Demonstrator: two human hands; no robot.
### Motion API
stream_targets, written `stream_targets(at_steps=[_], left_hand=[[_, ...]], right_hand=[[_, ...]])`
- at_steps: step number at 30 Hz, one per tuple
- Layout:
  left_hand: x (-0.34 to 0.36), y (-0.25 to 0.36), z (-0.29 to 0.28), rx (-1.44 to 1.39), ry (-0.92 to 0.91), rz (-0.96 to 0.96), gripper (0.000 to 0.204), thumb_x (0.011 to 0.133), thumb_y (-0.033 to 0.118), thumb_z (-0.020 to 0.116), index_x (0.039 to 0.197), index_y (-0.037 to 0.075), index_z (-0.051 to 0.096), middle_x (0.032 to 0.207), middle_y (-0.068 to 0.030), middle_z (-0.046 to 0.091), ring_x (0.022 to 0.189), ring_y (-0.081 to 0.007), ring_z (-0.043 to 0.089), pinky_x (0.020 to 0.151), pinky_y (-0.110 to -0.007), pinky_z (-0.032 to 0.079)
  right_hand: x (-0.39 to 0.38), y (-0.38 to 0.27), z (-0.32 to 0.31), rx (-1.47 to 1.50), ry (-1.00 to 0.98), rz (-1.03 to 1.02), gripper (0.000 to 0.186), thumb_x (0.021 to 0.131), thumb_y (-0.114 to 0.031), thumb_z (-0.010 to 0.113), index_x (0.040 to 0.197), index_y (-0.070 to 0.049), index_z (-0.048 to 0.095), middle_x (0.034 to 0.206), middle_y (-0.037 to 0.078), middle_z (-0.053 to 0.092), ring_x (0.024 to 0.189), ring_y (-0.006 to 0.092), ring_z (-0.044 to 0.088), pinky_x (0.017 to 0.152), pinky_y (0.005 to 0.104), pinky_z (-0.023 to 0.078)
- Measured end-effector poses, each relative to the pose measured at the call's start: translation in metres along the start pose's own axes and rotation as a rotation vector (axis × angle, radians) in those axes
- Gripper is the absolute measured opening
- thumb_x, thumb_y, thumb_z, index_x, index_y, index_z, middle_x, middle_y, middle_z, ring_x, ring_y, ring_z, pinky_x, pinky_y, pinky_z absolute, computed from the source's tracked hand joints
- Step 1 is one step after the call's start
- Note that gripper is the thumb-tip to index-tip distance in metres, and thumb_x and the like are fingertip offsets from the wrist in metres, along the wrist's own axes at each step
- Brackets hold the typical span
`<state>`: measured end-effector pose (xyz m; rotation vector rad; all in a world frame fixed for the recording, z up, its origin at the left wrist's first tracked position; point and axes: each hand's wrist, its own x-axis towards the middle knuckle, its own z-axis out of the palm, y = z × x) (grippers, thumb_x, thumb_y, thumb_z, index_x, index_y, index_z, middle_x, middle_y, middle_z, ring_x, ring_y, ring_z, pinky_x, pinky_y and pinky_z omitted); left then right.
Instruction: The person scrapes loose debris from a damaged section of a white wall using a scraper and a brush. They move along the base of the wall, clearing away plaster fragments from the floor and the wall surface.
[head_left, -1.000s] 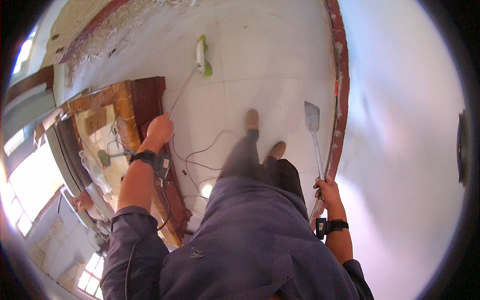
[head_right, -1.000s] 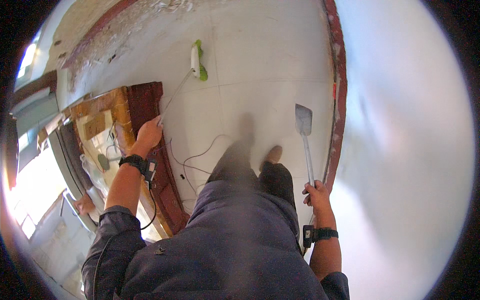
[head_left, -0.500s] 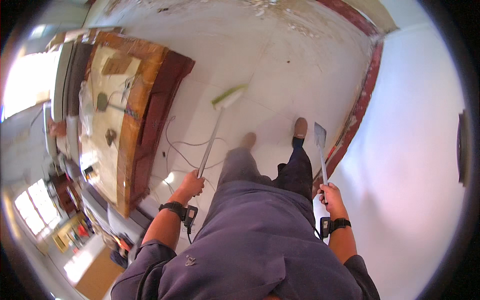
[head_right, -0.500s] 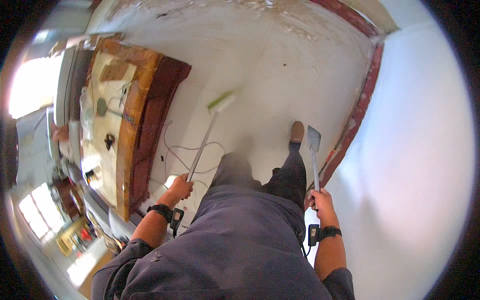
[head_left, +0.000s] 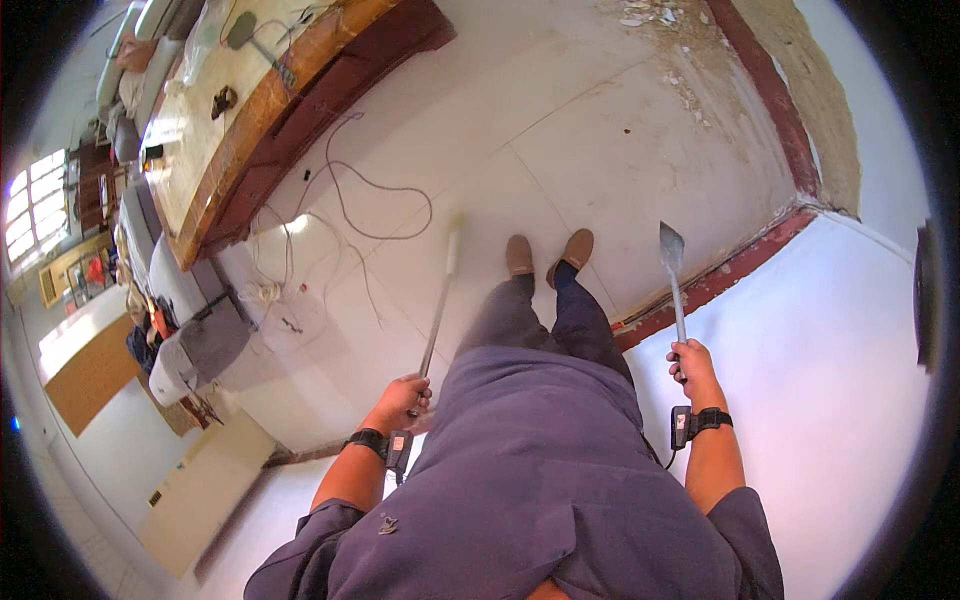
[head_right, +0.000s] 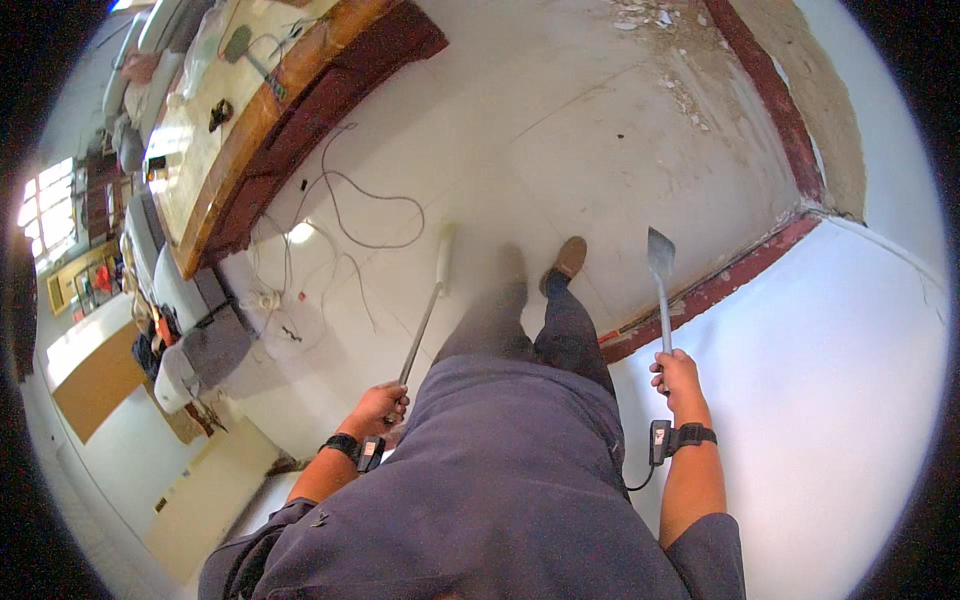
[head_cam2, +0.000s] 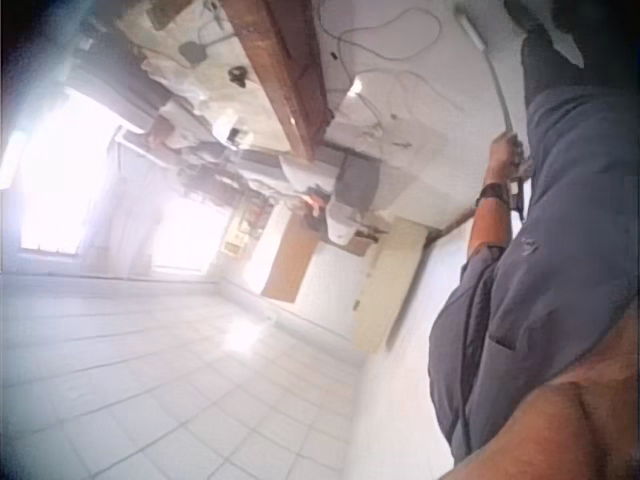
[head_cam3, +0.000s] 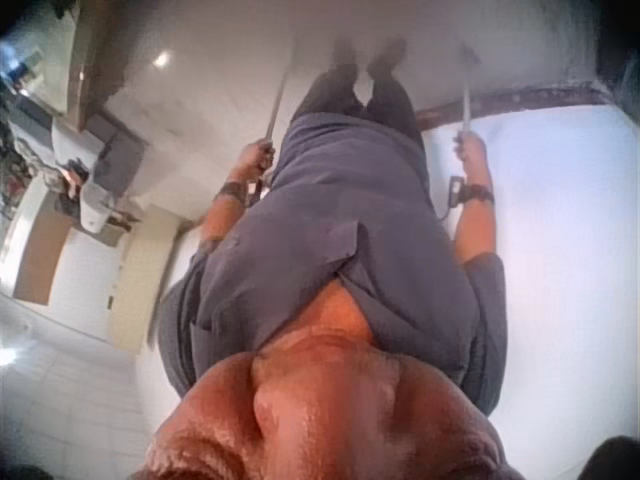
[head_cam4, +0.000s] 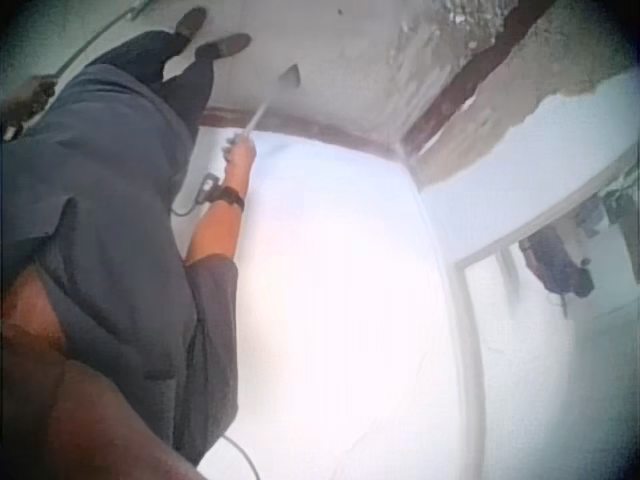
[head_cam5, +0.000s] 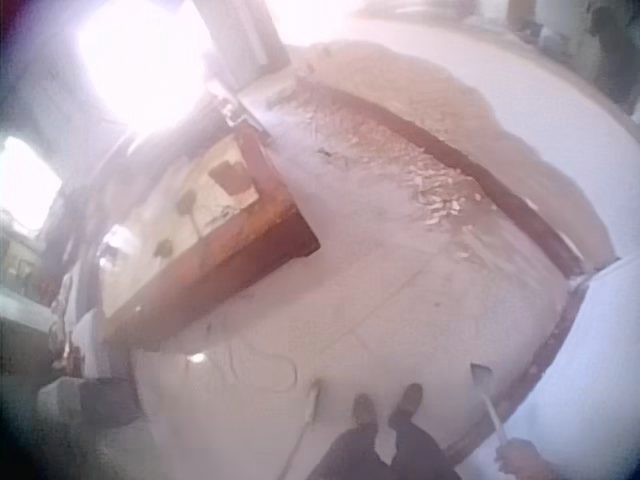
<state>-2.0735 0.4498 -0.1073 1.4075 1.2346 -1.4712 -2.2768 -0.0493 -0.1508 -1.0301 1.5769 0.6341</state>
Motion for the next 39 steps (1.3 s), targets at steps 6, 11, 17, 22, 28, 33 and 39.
stream_targets(at_steps=[6,11,17,22,28,33,39], left_hand=[[0.007,-0.018,0.040,-0.340,-0.024,-0.095,0.010,0.096,0.017,0.044,0.087,0.013,0.044,0.064,0.0038,0.045,0.050,-0.0061,0.042,0.043,-0.022,0.036],[0.062,-0.006,0.064,-0.579,-0.255,-0.001,0.023,0.095,0.013,0.042,0.073,0.011,0.040,0.056,0.0018,0.036,0.047,-0.0095,0.036,0.039,-0.023,0.031],[0.085,0.085,0.137,-0.058,-0.360,0.489,0.013,0.086,0.006,0.051,0.076,0.008,0.043,0.065,-0.0006,0.042,0.057,-0.0143,0.044,0.049,-0.026,0.038],[0.120,0.112,0.143,0.489,-0.271,1.058,0.010,0.094,0.009,0.044,0.084,0.010,0.044,0.066,0.0016,0.044,0.052,-0.0086,0.041,0.042,-0.020,0.035],[0.053,0.069,0.119,-0.005,-0.144,0.425,0.009,0.091,0.011,0.049,0.100,0.012,0.047,0.068,0.0015,0.046,0.050,-0.0093,0.042,0.041,-0.023,0.036],[0.091,0.045,0.047,-0.431,-0.012,0.139,0.026,0.089,0.008,0.050,0.114,0.014,0.046,0.066,0.0022,0.044,0.049,-0.0075,0.040,0.041,-0.022,0.034],[0.098,0.063,0.013,-0.573,0.251,0.198,0.006,0.089,0.005,0.046,0.091,0.010,0.045,0.063,-0.0010,0.045,0.050,-0.0119,0.042,0.043,-0.025,0.035]], right_hand=[[-0.003,-0.038,0.004,-0.115,-0.053,-0.017,0.013,0.088,-0.017,0.054,0.087,-0.005,0.049,0.073,0.007,0.057,0.046,0.0129,0.050,0.037,0.0239,0.035],[-0.007,-0.059,0.011,-0.167,-0.096,-0.059,0.014,0.089,-0.018,0.055,0.087,-0.006,0.050,0.071,0.006,0.056,0.044,0.0124,0.050,0.036,0.0239,0.034],[-0.004,-0.064,0.010,-0.207,-0.095,-0.075,0.013,0.088,-0.018,0.056,0.087,-0.006,0.050,0.070,0.006,0.057,0.043,0.0127,0.050,0.035,0.0239,0.034],[-0.001,-0.066,0.002,-0.232,-0.095,-0.070,0.013,0.088,-0.017,0.055,0.087,-0.006,0.050,0.071,0.007,0.057,0.043,0.0131,0.050,0.035,0.0240,0.033],[0.008,-0.060,-0.014,-0.234,-0.070,-0.045,0.014,0.088,-0.018,0.055,0.086,-0.006,0.048,0.072,0.008,0.056,0.044,0.0132,0.050,0.035,0.0241,0.034],[0.008,-0.069,-0.009,-0.268,-0.077,-0.051,0.014,0.088,-0.018,0.054,0.086,-0.006,0.048,0.073,0.008,0.056,0.045,0.0131,0.050,0.035,0.0237,0.033],[0.000,-0.076,-0.006,-0.302,-0.099,-0.076,0.012,0.087,-0.018,0.054,0.084,-0.007,0.049,0.072,0.008,0.057,0.042,0.0132,0.050,0.034,0.0238,0.034]])
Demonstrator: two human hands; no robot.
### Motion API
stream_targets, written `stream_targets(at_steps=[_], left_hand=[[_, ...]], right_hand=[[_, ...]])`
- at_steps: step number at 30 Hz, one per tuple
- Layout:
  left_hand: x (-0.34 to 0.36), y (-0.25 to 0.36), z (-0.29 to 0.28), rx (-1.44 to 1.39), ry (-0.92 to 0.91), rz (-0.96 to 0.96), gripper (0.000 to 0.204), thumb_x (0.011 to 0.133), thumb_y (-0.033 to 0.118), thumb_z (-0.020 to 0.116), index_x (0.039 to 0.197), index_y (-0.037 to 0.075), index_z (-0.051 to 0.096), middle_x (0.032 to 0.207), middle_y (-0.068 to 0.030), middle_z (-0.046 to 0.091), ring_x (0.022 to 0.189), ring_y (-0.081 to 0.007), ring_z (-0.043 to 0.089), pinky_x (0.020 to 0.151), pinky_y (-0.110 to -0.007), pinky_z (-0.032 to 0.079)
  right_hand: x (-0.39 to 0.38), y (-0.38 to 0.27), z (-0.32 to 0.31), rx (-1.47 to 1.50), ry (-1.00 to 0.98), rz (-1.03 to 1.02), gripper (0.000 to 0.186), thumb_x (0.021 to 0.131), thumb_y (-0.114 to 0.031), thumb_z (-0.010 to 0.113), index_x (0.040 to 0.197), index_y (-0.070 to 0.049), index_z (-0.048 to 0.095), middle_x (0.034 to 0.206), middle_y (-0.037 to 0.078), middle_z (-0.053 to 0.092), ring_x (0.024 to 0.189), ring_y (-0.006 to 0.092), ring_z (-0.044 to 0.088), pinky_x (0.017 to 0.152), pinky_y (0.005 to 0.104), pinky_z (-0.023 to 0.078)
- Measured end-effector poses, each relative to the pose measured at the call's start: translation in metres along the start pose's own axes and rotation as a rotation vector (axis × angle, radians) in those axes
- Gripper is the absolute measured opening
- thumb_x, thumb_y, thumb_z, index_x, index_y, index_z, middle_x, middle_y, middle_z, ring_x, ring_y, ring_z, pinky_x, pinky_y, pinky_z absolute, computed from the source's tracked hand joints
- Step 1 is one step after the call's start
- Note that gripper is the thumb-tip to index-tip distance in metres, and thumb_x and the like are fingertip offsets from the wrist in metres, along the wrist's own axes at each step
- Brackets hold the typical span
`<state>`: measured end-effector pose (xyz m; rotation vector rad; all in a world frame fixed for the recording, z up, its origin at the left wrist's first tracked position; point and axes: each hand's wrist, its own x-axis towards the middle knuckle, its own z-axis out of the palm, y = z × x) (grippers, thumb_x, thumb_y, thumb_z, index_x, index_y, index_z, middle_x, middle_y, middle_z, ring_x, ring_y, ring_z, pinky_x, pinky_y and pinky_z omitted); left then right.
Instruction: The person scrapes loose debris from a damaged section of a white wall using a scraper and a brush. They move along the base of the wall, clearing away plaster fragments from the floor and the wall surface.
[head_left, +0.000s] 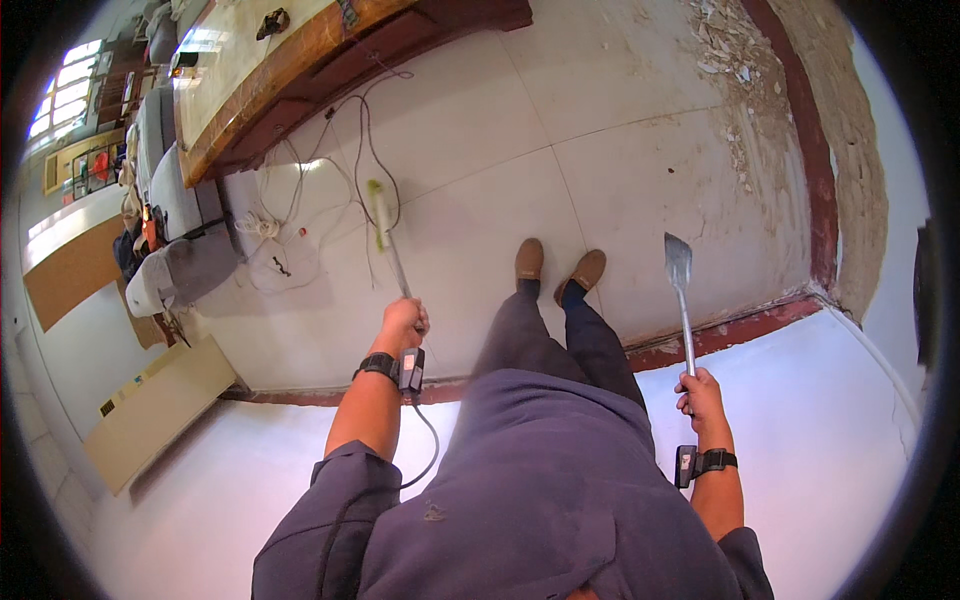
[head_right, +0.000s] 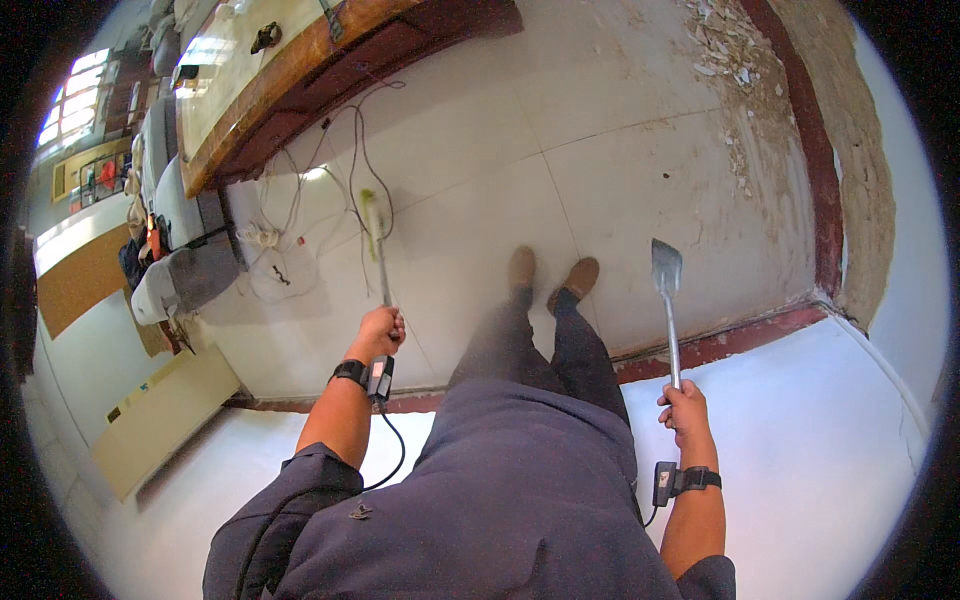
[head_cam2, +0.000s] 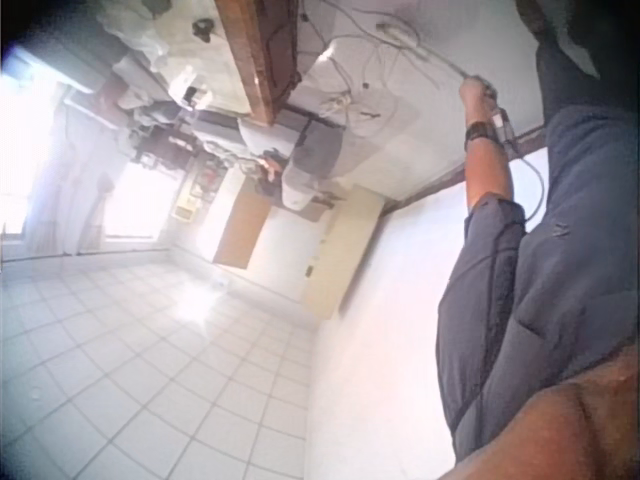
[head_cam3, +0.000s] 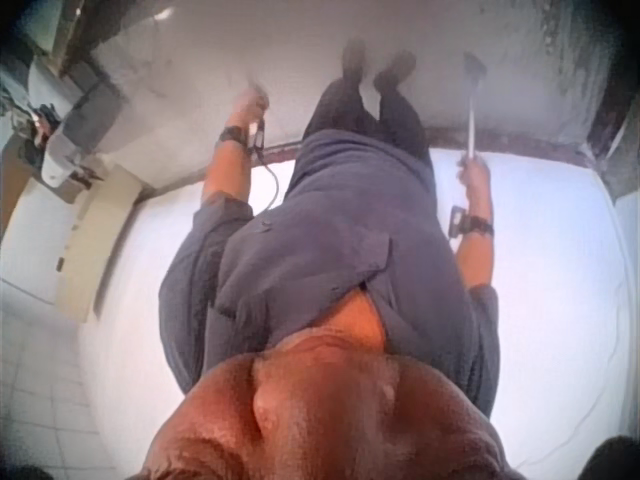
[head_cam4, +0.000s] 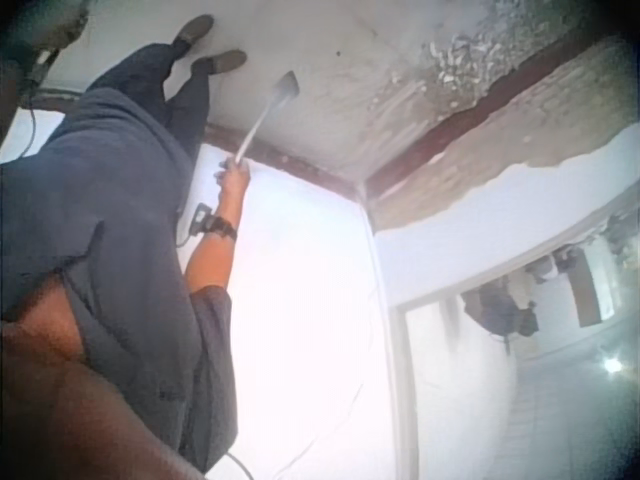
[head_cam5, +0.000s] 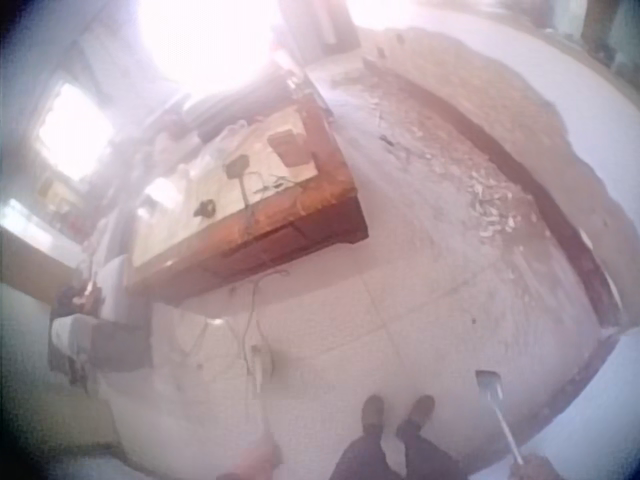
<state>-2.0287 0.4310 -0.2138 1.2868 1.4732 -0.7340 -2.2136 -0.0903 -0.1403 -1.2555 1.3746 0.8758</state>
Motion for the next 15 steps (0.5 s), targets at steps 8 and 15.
stream_targets(at_steps=[8,15], left_hand=[[-0.020,0.002,0.046,-0.118,-0.132,-0.069,0.007,0.088,0.006,0.046,0.086,0.011,0.043,0.062,0.0008,0.041,0.051,-0.0107,0.041,0.039,-0.024,0.032],[-0.041,-0.037,0.122,0.471,-0.628,0.032,0.007,0.077,0.015,0.058,0.076,0.012,0.052,0.074,-0.0013,0.055,0.069,-0.0205,0.054,0.065,-0.034,0.045]], right_hand=[[0.008,0.014,-0.010,0.015,0.016,0.034,0.013,0.088,-0.017,0.054,0.086,-0.006,0.049,0.070,0.008,0.057,0.041,0.0135,0.050,0.034,0.0243,0.034],[0.005,0.015,-0.022,0.058,0.030,0.008,0.012,0.088,-0.018,0.054,0.084,-0.008,0.049,0.069,0.006,0.056,0.041,0.0118,0.048,0.034,0.0230,0.034]])
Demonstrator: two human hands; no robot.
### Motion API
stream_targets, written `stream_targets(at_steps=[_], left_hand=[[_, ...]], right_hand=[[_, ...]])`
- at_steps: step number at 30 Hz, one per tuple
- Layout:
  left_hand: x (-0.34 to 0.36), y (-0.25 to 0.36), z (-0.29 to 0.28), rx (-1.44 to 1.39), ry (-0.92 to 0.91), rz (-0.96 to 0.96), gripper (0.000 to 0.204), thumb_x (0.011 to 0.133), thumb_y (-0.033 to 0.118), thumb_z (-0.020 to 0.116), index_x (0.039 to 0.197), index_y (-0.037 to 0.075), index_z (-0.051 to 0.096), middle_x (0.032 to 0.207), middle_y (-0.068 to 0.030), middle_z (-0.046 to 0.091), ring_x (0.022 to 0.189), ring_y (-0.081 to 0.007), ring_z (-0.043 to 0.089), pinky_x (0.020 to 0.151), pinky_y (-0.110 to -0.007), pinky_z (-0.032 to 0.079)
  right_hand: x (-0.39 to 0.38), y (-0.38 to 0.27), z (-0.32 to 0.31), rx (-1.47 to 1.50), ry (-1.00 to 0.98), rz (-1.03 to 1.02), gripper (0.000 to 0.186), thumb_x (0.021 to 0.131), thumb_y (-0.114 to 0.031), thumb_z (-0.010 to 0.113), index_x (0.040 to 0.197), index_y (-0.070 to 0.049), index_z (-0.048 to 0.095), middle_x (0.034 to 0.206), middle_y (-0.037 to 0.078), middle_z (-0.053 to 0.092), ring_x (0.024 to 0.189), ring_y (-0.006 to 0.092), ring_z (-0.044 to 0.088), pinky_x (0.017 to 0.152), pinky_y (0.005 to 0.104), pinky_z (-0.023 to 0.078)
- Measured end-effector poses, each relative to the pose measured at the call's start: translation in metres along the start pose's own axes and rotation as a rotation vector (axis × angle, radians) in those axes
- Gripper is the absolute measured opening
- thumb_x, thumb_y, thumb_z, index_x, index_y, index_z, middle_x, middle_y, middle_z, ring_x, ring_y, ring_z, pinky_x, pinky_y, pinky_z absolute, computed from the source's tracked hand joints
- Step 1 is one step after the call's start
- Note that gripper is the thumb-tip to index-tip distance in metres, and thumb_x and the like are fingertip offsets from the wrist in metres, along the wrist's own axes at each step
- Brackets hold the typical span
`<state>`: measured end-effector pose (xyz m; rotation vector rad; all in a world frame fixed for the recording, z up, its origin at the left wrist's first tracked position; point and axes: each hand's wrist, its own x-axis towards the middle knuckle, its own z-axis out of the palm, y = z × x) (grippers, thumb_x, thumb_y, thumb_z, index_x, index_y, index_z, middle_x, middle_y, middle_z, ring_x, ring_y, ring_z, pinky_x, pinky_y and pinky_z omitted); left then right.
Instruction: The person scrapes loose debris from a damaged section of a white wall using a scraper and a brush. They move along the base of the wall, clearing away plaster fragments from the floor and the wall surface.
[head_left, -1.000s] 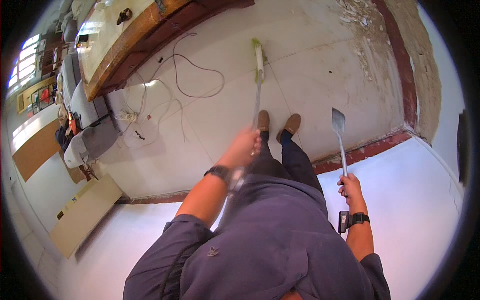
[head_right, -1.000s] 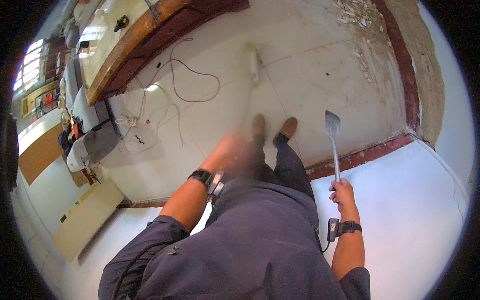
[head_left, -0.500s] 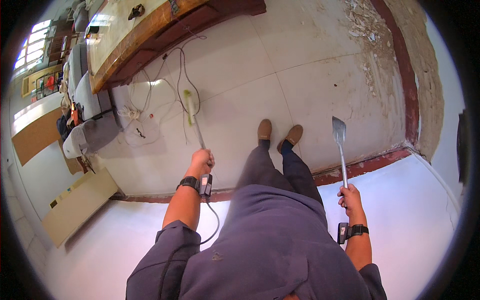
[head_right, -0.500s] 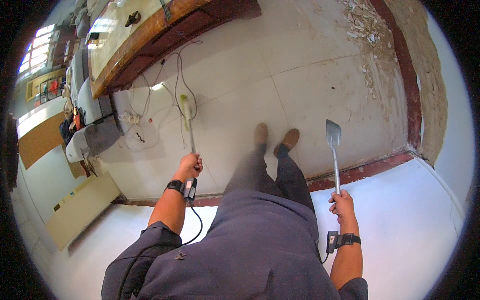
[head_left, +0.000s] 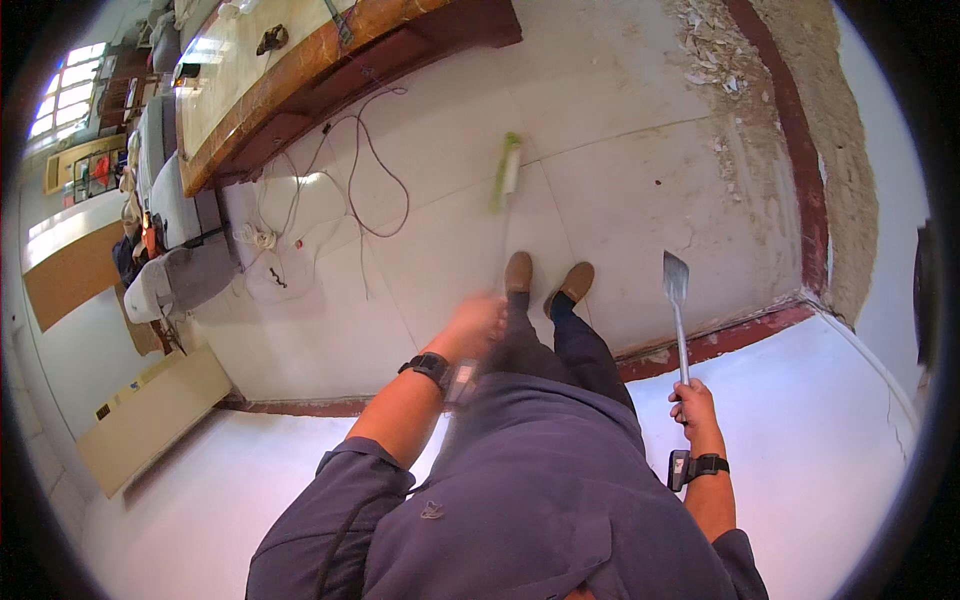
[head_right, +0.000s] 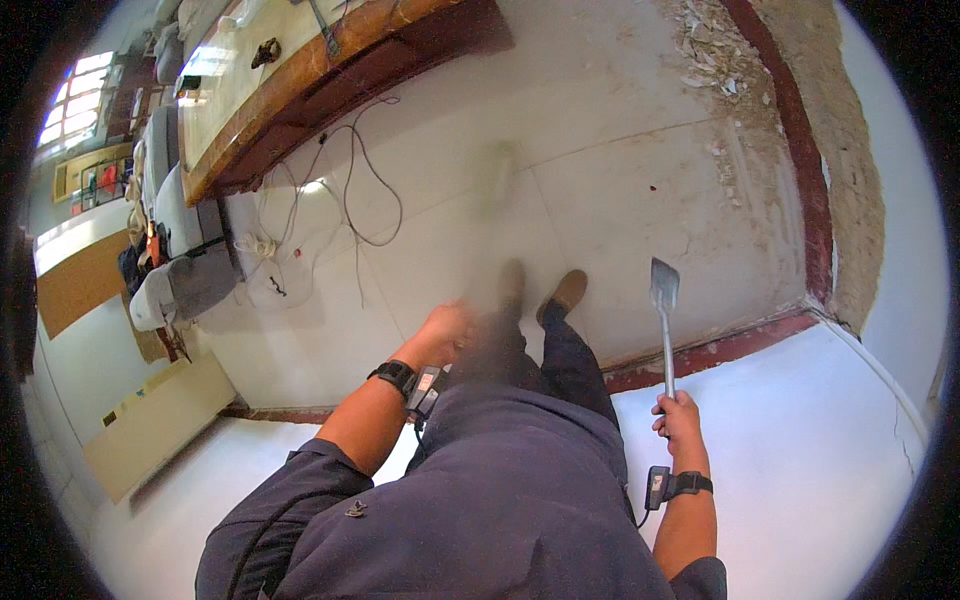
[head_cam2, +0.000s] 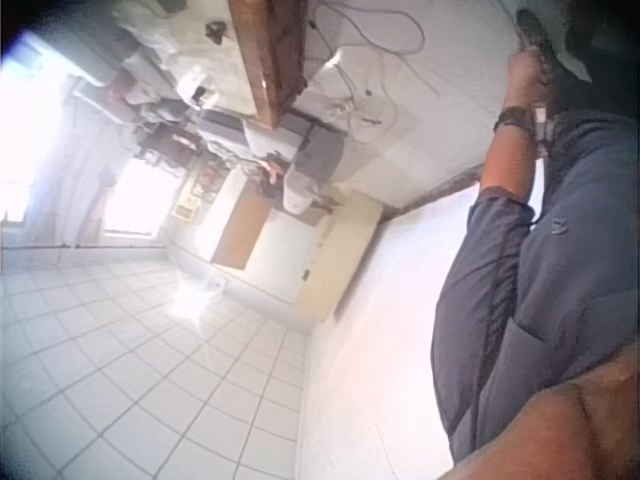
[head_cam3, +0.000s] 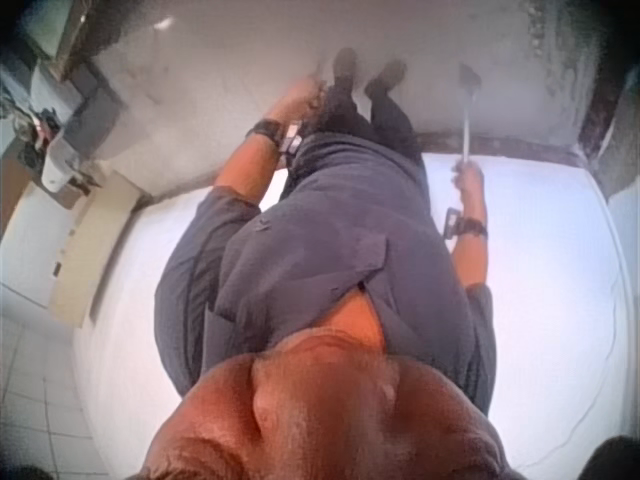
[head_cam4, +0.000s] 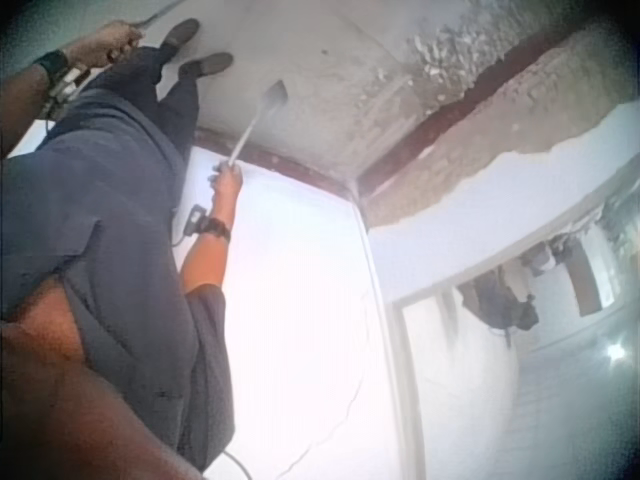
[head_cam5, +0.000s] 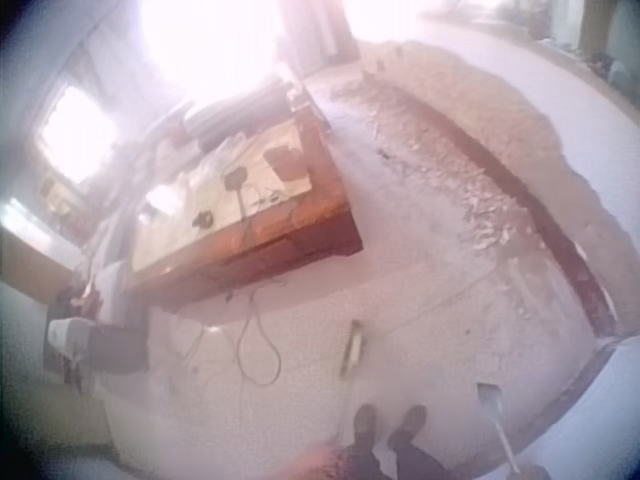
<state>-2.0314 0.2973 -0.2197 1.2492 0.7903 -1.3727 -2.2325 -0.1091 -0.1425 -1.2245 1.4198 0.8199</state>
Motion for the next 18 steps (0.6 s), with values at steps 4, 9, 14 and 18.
stream_targets(at_steps=[4,9,14,18], left_hand=[[-0.014,0.018,0.005,0.270,-0.113,0.187,0.029,0.075,0.009,0.059,0.103,0.015,0.060,0.080,-0.0018,0.058,0.071,-0.0209,0.055,0.068,-0.035,0.046],[0.031,-0.001,-0.061,0.230,0.228,0.344,0.047,0.086,0.008,0.053,0.131,0.016,0.044,0.070,-0.0004,0.051,0.052,-0.0118,0.045,0.046,-0.027,0.038],[0.006,0.143,-0.036,-0.199,0.489,0.168,0.009,0.088,0.005,0.048,0.091,0.012,0.045,0.067,-0.0005,0.048,0.052,-0.0083,0.045,0.044,-0.022,0.038],[0.043,0.217,-0.047,-0.262,0.488,0.141,0.010,0.087,0.003,0.048,0.087,0.012,0.045,0.068,0.0003,0.048,0.054,-0.0083,0.045,0.045,-0.022,0.039]], right_hand=[[0.004,0.000,-0.009,0.009,0.008,-0.004,0.012,0.088,-0.018,0.054,0.084,-0.008,0.049,0.069,0.006,0.055,0.041,0.0119,0.048,0.034,0.0231,0.033],[0.008,-0.010,-0.014,0.055,0.006,-0.010,0.012,0.087,-0.016,0.054,0.088,-0.005,0.050,0.072,0.009,0.057,0.043,0.0147,0.050,0.034,0.0256,0.035],[0.008,-0.020,-0.012,0.099,0.045,0.034,0.011,0.087,-0.017,0.054,0.085,-0.007,0.049,0.072,0.007,0.056,0.043,0.0130,0.048,0.035,0.0243,0.034],[0.002,-0.026,-0.011,0.146,0.106,0.046,0.013,0.086,-0.016,0.056,0.087,-0.005,0.050,0.072,0.009,0.057,0.043,0.0146,0.050,0.034,0.0250,0.035]])
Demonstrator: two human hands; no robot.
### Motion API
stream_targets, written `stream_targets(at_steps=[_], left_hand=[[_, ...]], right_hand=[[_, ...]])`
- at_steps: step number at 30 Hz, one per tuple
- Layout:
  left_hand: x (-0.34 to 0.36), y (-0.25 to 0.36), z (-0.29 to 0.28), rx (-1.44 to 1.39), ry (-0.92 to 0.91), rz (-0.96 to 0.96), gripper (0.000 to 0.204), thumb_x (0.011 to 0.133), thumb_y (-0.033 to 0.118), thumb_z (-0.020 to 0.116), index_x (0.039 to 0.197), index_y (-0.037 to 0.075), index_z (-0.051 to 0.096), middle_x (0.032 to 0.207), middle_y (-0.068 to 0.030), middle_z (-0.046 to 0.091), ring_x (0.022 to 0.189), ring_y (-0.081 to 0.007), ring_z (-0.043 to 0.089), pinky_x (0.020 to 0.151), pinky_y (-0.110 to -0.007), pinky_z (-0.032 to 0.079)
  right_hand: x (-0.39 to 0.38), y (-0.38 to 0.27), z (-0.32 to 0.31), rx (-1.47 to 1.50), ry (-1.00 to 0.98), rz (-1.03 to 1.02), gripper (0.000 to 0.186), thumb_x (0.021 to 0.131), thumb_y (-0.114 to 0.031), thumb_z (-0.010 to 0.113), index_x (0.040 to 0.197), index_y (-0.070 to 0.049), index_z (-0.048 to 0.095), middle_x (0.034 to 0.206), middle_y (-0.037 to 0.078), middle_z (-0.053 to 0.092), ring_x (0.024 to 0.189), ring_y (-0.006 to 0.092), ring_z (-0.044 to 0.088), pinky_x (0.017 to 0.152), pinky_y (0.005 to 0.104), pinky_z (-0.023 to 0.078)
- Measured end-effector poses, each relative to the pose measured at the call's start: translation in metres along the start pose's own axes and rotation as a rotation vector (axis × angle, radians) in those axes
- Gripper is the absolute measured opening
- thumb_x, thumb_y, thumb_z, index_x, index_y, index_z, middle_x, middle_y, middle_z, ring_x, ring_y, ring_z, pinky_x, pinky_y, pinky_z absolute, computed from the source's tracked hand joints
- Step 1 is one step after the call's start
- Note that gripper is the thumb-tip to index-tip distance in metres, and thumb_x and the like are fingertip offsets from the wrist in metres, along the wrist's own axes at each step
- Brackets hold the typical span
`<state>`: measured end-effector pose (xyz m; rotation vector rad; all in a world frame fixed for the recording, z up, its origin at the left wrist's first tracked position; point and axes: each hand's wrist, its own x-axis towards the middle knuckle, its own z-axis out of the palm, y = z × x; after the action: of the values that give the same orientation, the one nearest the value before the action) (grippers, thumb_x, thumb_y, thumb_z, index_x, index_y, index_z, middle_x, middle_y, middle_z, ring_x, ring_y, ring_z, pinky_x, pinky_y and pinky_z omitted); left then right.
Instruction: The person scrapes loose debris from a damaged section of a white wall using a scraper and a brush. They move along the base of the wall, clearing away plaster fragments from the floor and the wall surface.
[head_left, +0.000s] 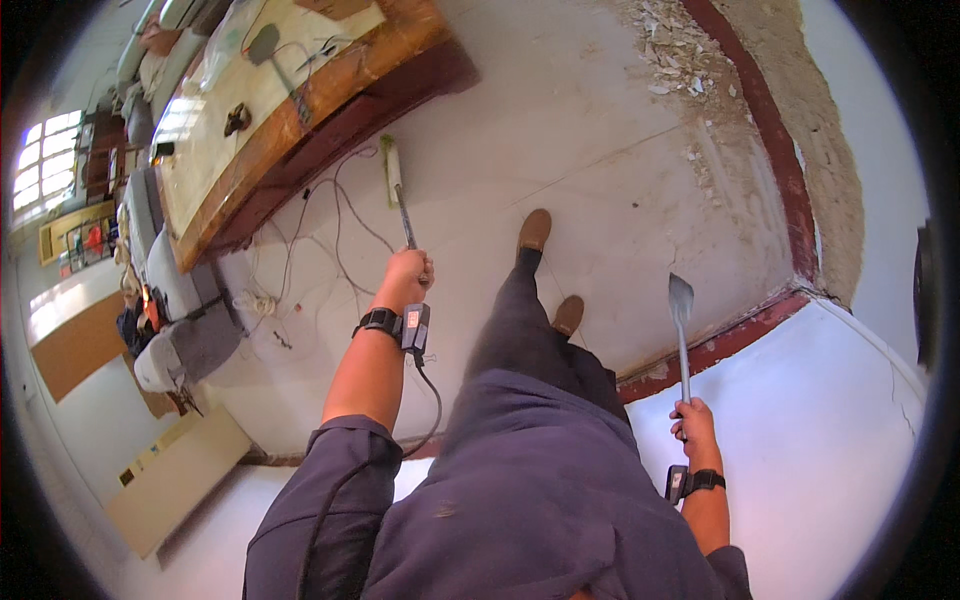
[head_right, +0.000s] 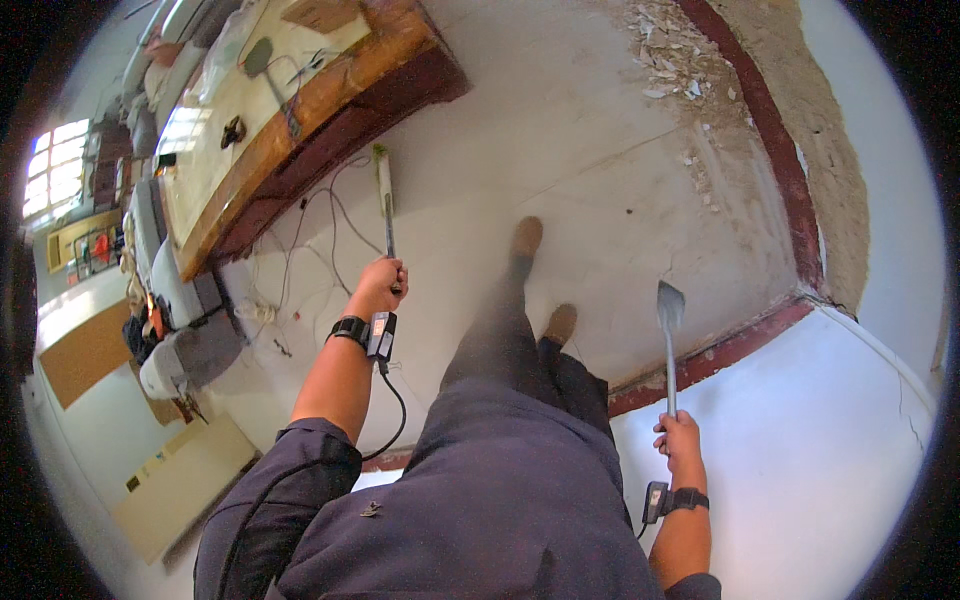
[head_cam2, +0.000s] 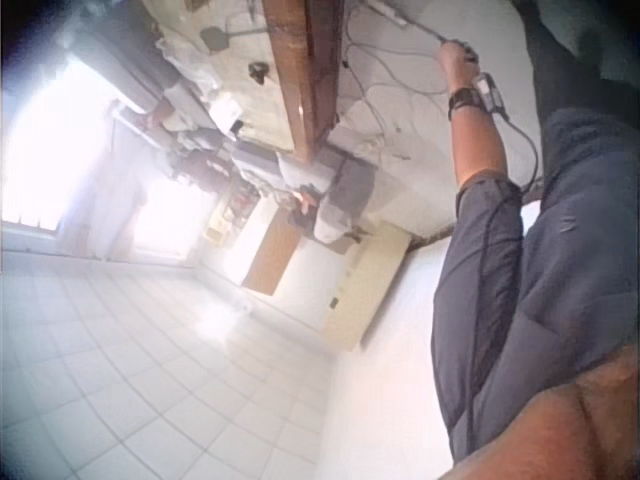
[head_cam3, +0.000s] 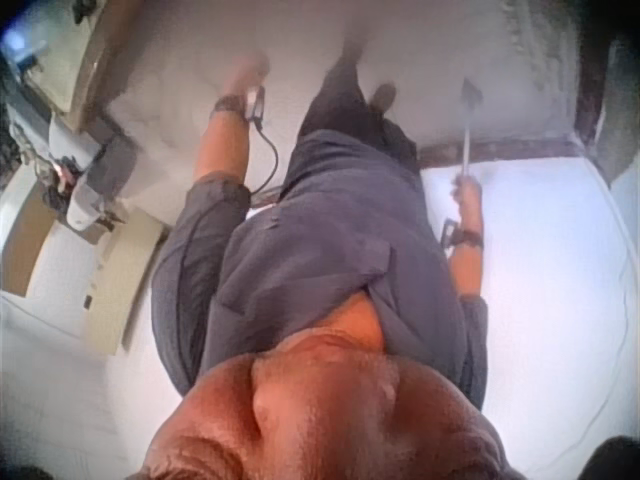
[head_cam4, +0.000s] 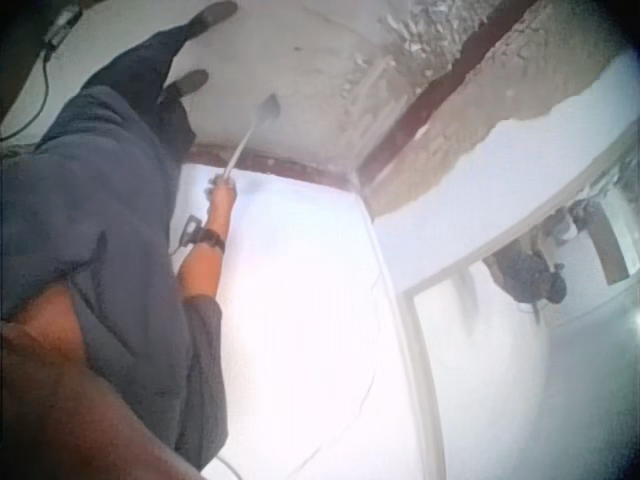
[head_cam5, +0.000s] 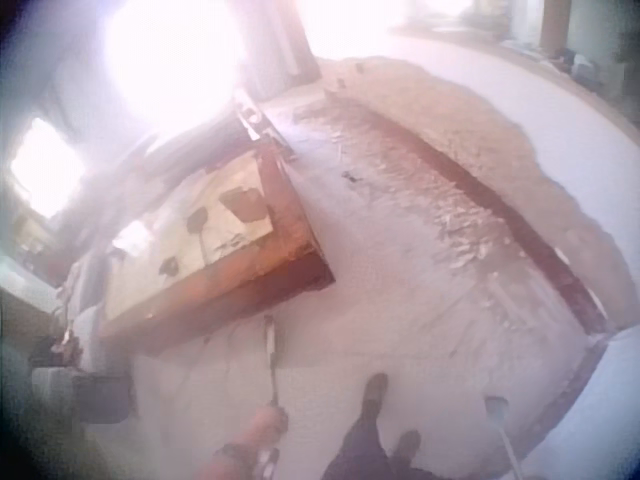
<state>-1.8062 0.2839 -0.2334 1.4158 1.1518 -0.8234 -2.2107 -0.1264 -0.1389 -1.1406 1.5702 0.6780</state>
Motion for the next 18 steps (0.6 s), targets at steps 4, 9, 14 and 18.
stream_targets(at_steps=[4,9,14,18], left_hand=[[0.057,0.036,0.022,-0.028,-0.226,-0.005,0.009,0.086,0.003,0.047,0.086,0.012,0.047,0.069,0.0008,0.049,0.056,-0.0092,0.047,0.047,-0.022,0.039],[0.009,0.054,0.109,0.216,-0.343,-0.068,0.012,0.086,0.007,0.051,0.098,0.010,0.053,0.066,-0.0014,0.049,0.056,-0.0114,0.047,0.046,-0.023,0.039],[0.040,0.031,0.079,0.619,-0.833,1.065,0.037,0.088,0.009,0.051,0.125,0.008,0.046,0.064,-0.0021,0.047,0.051,-0.0132,0.046,0.042,-0.026,0.038],[0.036,-0.012,0.021,0.632,-0.438,0.369,0.034,0.090,0.009,0.049,0.123,0.005,0.044,0.063,-0.0024,0.045,0.049,-0.0146,0.045,0.042,-0.029,0.039]], right_hand=[[-0.013,-0.026,0.022,0.093,0.051,0.076,0.010,0.087,-0.016,0.054,0.085,-0.007,0.050,0.071,0.007,0.056,0.043,0.0129,0.048,0.034,0.0245,0.033],[-0.014,-0.059,0.051,0.096,0.031,0.132,0.011,0.087,-0.017,0.055,0.085,-0.007,0.050,0.071,0.007,0.056,0.043,0.0130,0.048,0.035,0.0244,0.034],[-0.021,-0.104,0.079,0.059,-0.070,0.090,0.012,0.086,-0.018,0.056,0.085,-0.007,0.051,0.070,0.006,0.057,0.043,0.0139,0.049,0.036,0.0253,0.034],[-0.027,-0.122,0.081,0.088,-0.075,0.087,0.013,0.086,-0.018,0.057,0.085,-0.007,0.051,0.070,0.006,0.057,0.042,0.0139,0.049,0.036,0.0258,0.034]])
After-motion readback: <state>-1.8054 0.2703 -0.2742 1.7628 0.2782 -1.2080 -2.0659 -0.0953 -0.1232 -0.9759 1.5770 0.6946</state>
